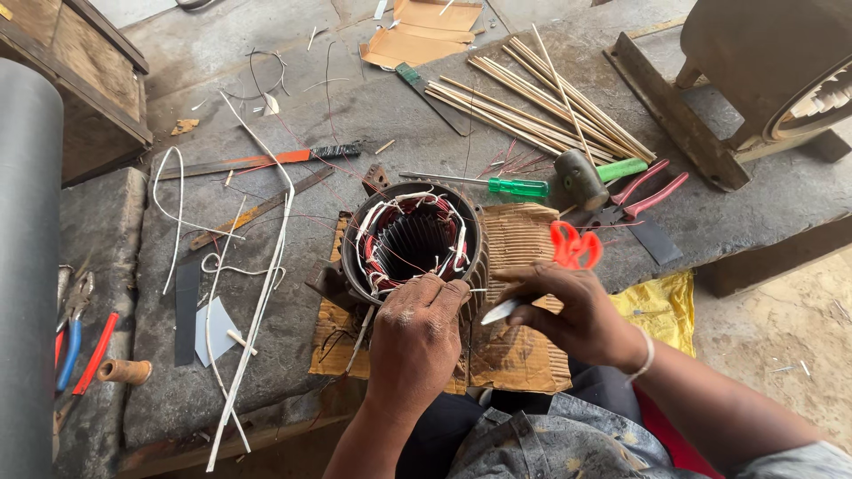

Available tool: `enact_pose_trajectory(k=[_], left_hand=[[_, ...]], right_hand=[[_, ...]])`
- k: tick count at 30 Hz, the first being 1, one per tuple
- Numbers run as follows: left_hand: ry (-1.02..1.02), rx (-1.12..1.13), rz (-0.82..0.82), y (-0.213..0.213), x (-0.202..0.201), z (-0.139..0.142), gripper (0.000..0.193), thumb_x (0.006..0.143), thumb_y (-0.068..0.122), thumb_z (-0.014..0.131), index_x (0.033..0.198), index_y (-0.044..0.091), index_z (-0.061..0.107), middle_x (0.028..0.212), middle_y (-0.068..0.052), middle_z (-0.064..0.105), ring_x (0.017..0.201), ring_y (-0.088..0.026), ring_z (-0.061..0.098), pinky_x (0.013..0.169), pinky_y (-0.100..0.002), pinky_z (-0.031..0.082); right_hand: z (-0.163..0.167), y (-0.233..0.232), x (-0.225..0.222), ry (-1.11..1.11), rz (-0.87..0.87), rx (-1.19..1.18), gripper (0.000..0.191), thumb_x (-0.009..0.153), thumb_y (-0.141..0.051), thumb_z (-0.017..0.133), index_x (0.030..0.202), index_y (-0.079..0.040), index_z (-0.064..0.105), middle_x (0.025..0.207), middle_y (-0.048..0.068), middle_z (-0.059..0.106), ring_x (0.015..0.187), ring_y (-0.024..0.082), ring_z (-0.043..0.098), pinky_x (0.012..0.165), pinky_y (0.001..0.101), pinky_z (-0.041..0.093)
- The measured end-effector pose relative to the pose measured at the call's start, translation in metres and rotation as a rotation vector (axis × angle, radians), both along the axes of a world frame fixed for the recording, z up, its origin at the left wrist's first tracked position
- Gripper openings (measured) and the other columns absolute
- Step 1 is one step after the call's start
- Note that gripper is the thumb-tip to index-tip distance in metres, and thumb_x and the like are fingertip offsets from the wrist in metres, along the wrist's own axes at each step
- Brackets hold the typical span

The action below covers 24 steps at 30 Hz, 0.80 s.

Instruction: The person cuts white insulating strips with scissors and inserts them into the slots of an electric motor stator, pressing the strips down between the copper windings. They trim the strips to length and use pliers near the end while working through the stator slots one at a time.

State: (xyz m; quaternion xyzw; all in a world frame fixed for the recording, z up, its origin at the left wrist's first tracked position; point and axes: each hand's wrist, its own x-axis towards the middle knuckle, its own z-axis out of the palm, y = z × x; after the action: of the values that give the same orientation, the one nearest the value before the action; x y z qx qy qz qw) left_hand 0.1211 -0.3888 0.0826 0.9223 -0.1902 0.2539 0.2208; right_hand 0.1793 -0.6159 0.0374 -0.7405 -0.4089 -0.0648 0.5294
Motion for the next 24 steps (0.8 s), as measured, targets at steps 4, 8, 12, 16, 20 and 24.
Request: enact_pose_trajectory(k=[4, 8, 12, 16, 20, 24], left_hand=[[0.017, 0.002, 0.005, -0.001, 0.000, 0.002, 0.022, 0.082, 0.000, 0.071, 0.104, 0.001, 0.074, 0.088, -0.013, 0.068, 0.087, -0.030, 0.070, 0.082, -0.044, 0.057], [0.012, 0.013, 0.008, -0.001, -0.001, 0.002, 0.022, 0.082, 0.000, 0.071, 0.103, 0.000, 0.074, 0.088, -0.013, 0.068, 0.088, -0.031, 0.070, 0.083, -0.045, 0.056], [-0.036, 0.069, 0.004, -0.001, 0.002, -0.001, 0.021, 0.084, 0.002, 0.072, 0.105, -0.001, 0.073, 0.089, -0.015, 0.067, 0.089, -0.031, 0.069, 0.083, -0.044, 0.056], [0.037, 0.101, 0.001, 0.000, 0.004, -0.002, 0.019, 0.083, -0.001, 0.069, 0.102, 0.000, 0.073, 0.086, -0.014, 0.066, 0.087, -0.029, 0.069, 0.083, -0.043, 0.056], [0.006, 0.097, -0.001, 0.001, 0.004, -0.001, 0.020, 0.082, -0.001, 0.069, 0.101, 0.000, 0.072, 0.087, -0.014, 0.067, 0.089, -0.030, 0.069, 0.083, -0.044, 0.056], [0.000, 0.077, 0.008, 0.000, 0.003, -0.002, 0.018, 0.087, 0.003, 0.070, 0.104, 0.000, 0.072, 0.087, -0.014, 0.066, 0.088, -0.030, 0.069, 0.083, -0.044, 0.056]], right_hand=[[-0.008, 0.016, -0.004, 0.273, -0.031, 0.062, 0.043, 0.086, -0.014, 0.080, 0.127, -0.005, 0.071, 0.098, 0.006, 0.081, 0.083, 0.009, 0.071, 0.077, 0.0260, 0.059], [-0.022, 0.023, -0.005, 0.319, -0.035, 0.150, 0.033, 0.091, -0.012, 0.077, 0.123, -0.003, 0.075, 0.100, 0.006, 0.080, 0.088, 0.009, 0.069, 0.079, 0.0265, 0.058], [-0.031, 0.023, -0.003, 0.180, -0.124, 0.142, 0.029, 0.088, -0.009, 0.080, 0.117, -0.004, 0.078, 0.098, 0.006, 0.080, 0.086, 0.010, 0.072, 0.078, 0.0266, 0.058], [-0.031, 0.017, -0.009, 0.378, -0.066, 0.466, 0.025, 0.096, -0.007, 0.073, 0.120, -0.002, 0.075, 0.111, 0.010, 0.077, 0.100, 0.014, 0.073, 0.090, 0.0298, 0.061], [-0.028, 0.016, -0.010, 0.552, -0.104, 0.374, 0.035, 0.091, -0.007, 0.071, 0.126, -0.003, 0.070, 0.110, 0.011, 0.077, 0.100, 0.014, 0.073, 0.092, 0.0295, 0.060], [-0.033, 0.027, -0.006, 0.587, -0.066, 0.267, 0.032, 0.092, -0.007, 0.072, 0.123, 0.002, 0.075, 0.107, 0.013, 0.080, 0.097, 0.016, 0.073, 0.089, 0.0309, 0.062]])
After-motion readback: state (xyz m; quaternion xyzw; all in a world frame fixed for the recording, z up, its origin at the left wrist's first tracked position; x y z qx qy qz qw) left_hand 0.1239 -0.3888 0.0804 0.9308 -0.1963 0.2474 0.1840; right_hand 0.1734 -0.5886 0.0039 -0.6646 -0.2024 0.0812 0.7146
